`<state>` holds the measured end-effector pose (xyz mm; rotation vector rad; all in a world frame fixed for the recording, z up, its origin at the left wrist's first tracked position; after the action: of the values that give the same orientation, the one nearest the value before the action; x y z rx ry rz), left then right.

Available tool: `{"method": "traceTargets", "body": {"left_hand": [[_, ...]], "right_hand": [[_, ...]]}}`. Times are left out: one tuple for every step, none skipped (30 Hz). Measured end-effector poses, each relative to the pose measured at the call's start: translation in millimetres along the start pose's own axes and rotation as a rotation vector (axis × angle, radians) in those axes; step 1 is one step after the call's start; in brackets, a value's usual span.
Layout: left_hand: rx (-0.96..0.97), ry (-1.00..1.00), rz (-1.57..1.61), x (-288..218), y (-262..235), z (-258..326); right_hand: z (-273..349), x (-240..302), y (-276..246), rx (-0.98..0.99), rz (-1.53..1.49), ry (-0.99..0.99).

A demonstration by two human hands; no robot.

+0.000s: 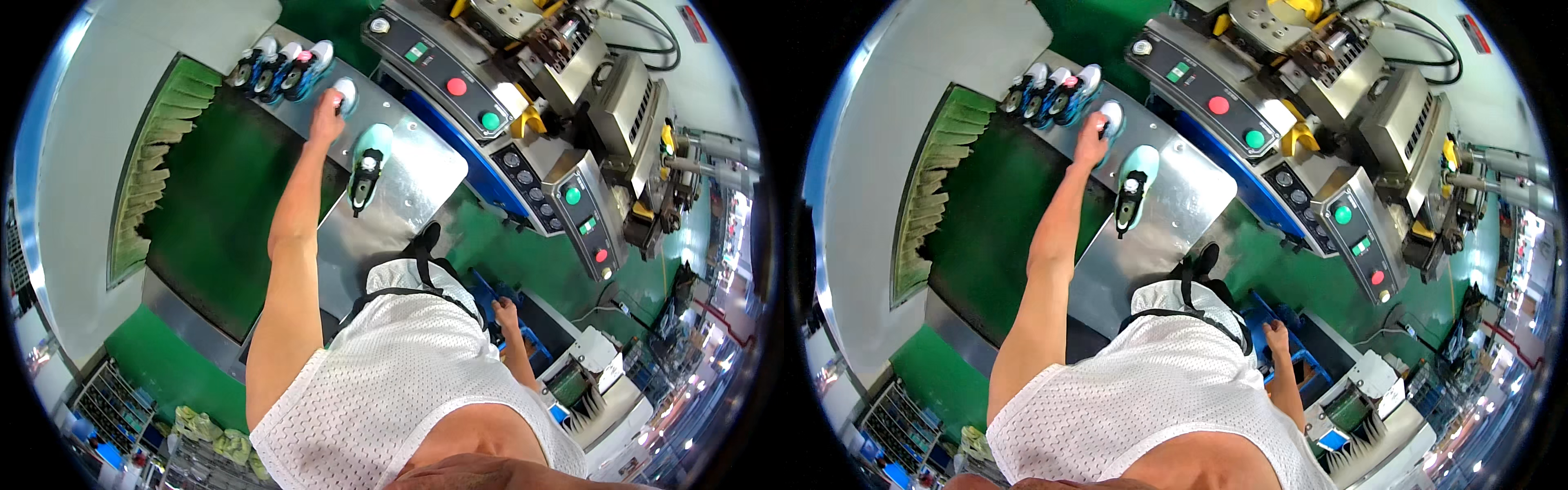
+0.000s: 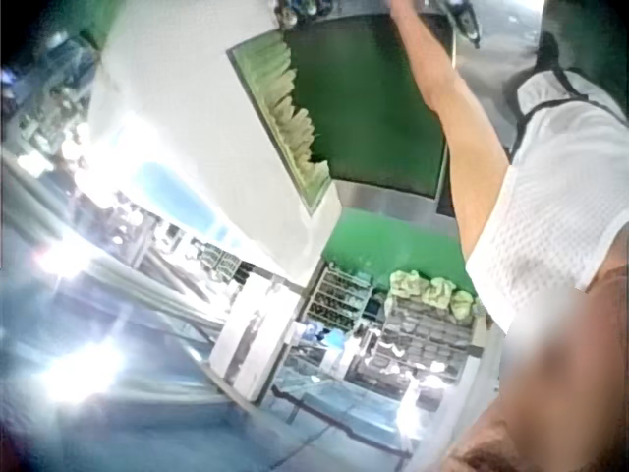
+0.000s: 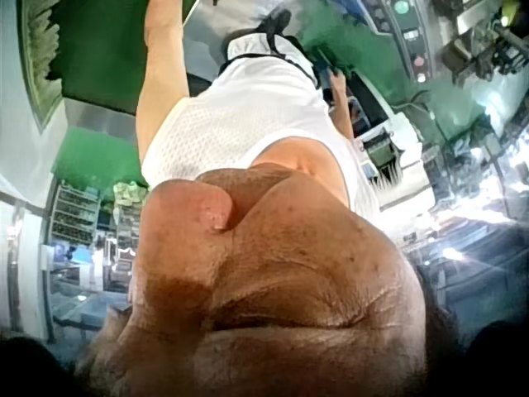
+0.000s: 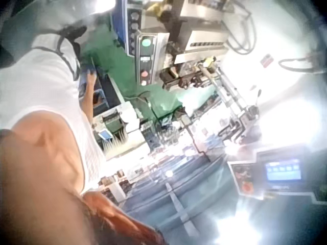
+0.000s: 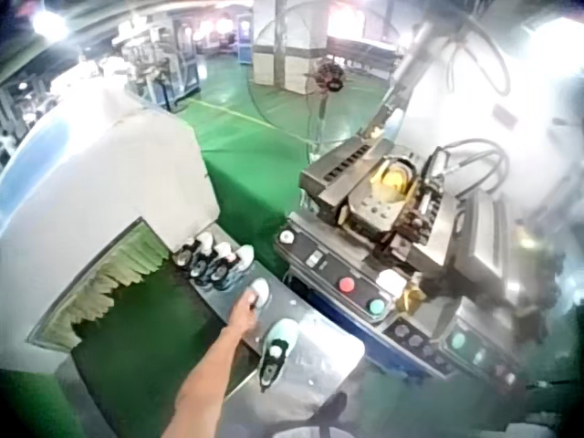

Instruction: The person repeatedly picks up sneakers from a metal tray, places them into a machine, and then removes them to place them back on the tray. The person handles the shoes one at a time, cycling them through the machine multiple times.

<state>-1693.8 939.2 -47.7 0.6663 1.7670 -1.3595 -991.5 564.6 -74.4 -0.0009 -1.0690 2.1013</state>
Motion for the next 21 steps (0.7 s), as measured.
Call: {"method": "traceTargets", "body": {"left_hand": [[-0.024, -0.036, 0.047, -4, 1, 0], [0.033, 0.003, -0.007, -5, 2, 0], [0.034, -0.009, -0.035, -3, 5, 1], [0.023, -0.054, -0.108, -10, 4, 3], [0.004, -0.097, -0.182, -20, 0, 6], [-0.048, -0.022, -0.175, -34, -7, 12], [-0.099, 0.05, -0.169, -45, -14, 19], [-0.15, 0.123, -0.163, -63, -22, 28], [-0.15, 0.11, -0.166, -74, -24, 42], [-0.147, 0.114, -0.14, -85, -28, 59], [-0.145, 0.116, -0.111, -91, -30, 78], [-0.122, 0.083, -0.103, -93, -31, 99], [-0.113, 0.072, -0.084, -97, -30, 119], [-0.128, 0.043, -0.082, -97, -30, 140], [-0.139, 0.018, -0.076, -98, -28, 159], [-0.156, -0.024, -0.074, -93, -25, 178], [-0.18, -0.072, -0.071, -89, -23, 199], [-0.205, -0.112, -0.076, -86, -22, 219], [-0.208, -0.154, -0.085, -84, -16, 234], [-0.208, -0.192, -0.074, -84, -12, 252], [-0.207, -0.23, -0.062, -84, -7, 269]], "right_hand": [[1, -40, 9, 0.036, -0.046, 0.146], [7, -50, 12, 0.04, -0.06, 0.181], [11, -59, 15, 0.045, -0.071, 0.214], [17, -60, 22, 0.073, -0.101, 0.254], [20, -53, 27, 0.101, -0.13, 0.285], [20, -44, 27, 0.132, -0.151, 0.308], [21, -26, 26, 0.17, -0.165, 0.313], [12, -21, 29, 0.183, -0.178, 0.278], [3, -17, 29, 0.197, -0.187, 0.241], [-8, -5, 30, 0.216, -0.177, 0.197], [-20, 9, 28, 0.232, -0.165, 0.153], [-30, 23, 26, 0.25, -0.149, 0.107], [-41, 33, 24, 0.266, -0.139, 0.085], [-55, 45, 22, 0.282, -0.122, 0.057], [-67, 55, 19, 0.293, -0.109, 0.031], [-76, 64, 15, 0.29, -0.199, 0.022], [-83, 75, 12, 0.293, -0.28, 0.009], [-89, 87, 8, 0.3, -0.362, -0.003], [-96, 95, 4, 0.303, -0.451, -0.01], [-103, 105, 4, 0.395, -0.571, -0.005], [-112, 113, 1, 0.409, -0.577, -0.021]]}}
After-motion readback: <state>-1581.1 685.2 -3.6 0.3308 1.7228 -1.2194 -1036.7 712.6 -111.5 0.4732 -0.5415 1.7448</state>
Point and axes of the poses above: each hand's wrist, its own z-axis away from the middle knuckle, its own y-axis out of the palm, x = y × z, the point moved 8 cm from there along -z, towards the middle knuckle, and after that the axes turned 4 degrees about z, right-handed, at the moved point
